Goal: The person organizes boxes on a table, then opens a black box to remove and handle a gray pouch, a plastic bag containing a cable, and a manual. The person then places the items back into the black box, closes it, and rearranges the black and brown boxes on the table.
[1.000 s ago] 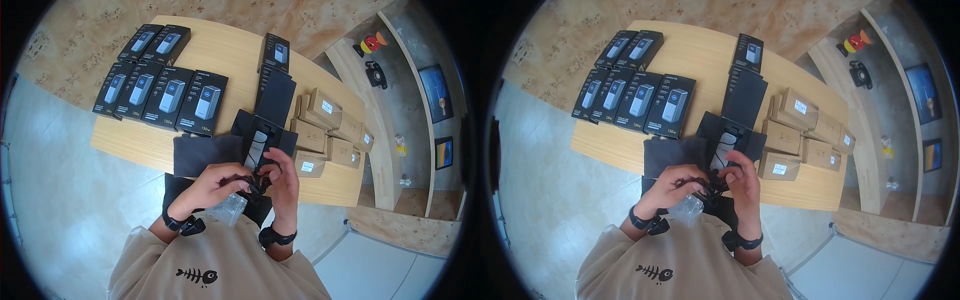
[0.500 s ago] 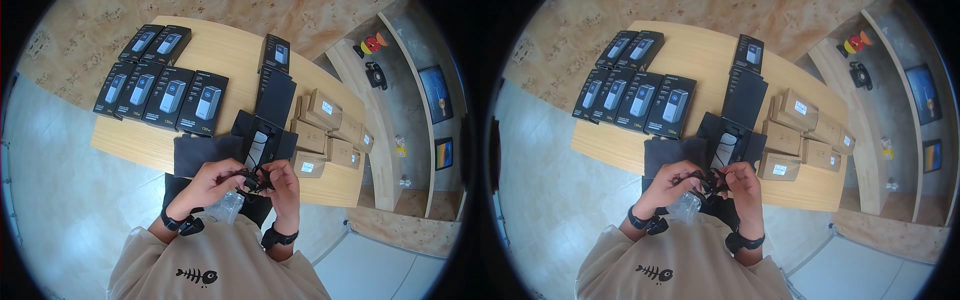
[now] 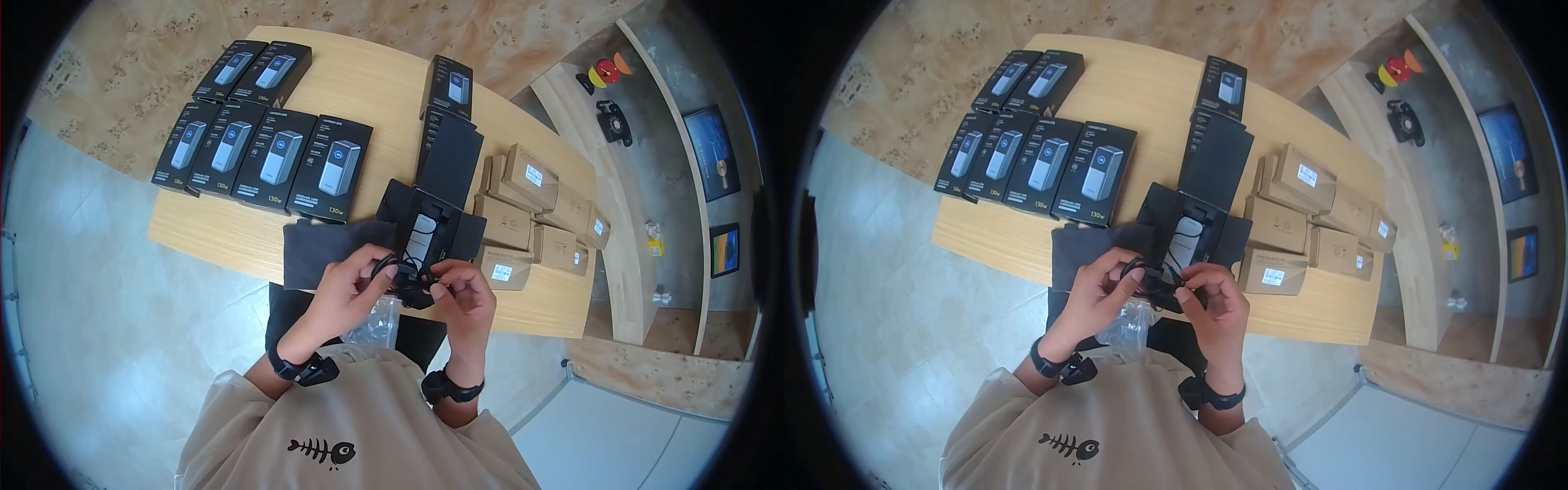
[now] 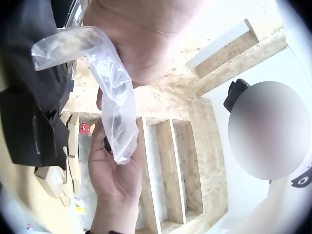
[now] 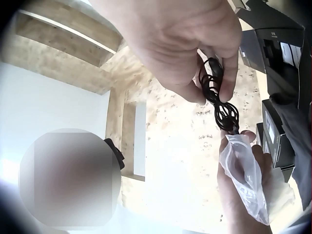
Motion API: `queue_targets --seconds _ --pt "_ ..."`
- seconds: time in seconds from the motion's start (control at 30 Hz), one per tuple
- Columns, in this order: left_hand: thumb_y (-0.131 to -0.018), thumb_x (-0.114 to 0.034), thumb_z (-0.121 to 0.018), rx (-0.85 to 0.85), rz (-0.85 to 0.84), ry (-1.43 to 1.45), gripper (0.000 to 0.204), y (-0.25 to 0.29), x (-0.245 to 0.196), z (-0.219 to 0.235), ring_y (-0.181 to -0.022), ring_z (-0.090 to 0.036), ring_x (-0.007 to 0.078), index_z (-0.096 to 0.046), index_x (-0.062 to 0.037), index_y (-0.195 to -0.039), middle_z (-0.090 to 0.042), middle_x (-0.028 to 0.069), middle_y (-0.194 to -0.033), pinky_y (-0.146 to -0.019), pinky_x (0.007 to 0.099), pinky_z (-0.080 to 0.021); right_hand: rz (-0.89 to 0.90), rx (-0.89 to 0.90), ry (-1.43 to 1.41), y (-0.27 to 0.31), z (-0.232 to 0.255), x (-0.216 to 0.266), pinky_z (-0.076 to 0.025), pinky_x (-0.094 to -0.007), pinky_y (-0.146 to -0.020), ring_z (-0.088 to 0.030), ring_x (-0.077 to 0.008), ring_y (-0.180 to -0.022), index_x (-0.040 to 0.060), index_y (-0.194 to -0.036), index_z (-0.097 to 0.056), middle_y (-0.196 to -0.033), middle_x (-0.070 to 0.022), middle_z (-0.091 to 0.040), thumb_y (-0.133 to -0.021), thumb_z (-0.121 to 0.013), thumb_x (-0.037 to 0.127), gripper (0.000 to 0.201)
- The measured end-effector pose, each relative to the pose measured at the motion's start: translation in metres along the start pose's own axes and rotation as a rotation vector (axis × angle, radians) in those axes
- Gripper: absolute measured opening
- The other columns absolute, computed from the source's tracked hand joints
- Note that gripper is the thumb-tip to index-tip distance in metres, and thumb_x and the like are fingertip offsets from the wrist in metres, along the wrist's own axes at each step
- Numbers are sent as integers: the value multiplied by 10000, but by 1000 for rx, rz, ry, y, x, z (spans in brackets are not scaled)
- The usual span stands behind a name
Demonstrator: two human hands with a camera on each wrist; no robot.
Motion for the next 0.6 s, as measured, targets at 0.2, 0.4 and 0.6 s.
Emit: queue_targets --seconds 0.2,0.4,0.6 --pt "-1059 -36 -637 10 185 104 245 3 9 -1 -874 -720 89 -623 53 -1286 -773 67 -938 -780 245 -569 207 33 272 -1 -9 0 -517 -302 -943 -638 -167 -1096 7 -1048 -651 -1236 -122 -636 -856 -743 -182 284" --pt "-1065 -71 -601 63 -114 177 392 4 8 0 -716 -613 53 -597 -4 -1451 -774 118 -913 -660 244 -498 196 -31 189 -2 -6 0 -519 -307 -960 -652 -175 -1117 0 -1050 -643 -1237 -126 -639 -869 -735 -182 273" --pt "-1069 -89 -607 130 -93 70 412 1 -3 2 -677 -537 66 -602 -16 -1474 -711 73 -862 -636 247 -462 175 8 85 -1 -8 -2 -501 -311 -992 -649 -171 -1147 14 -1071 -606 -1246 -135 -646 -878 -722 -192 305"
Point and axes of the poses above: each hand's wrist, its own y-axis away from the middle knuckle, its own z-axis out of the back of the hand, x = y × z, the point moved 2 cm from there along -y, towards the middle knuckle
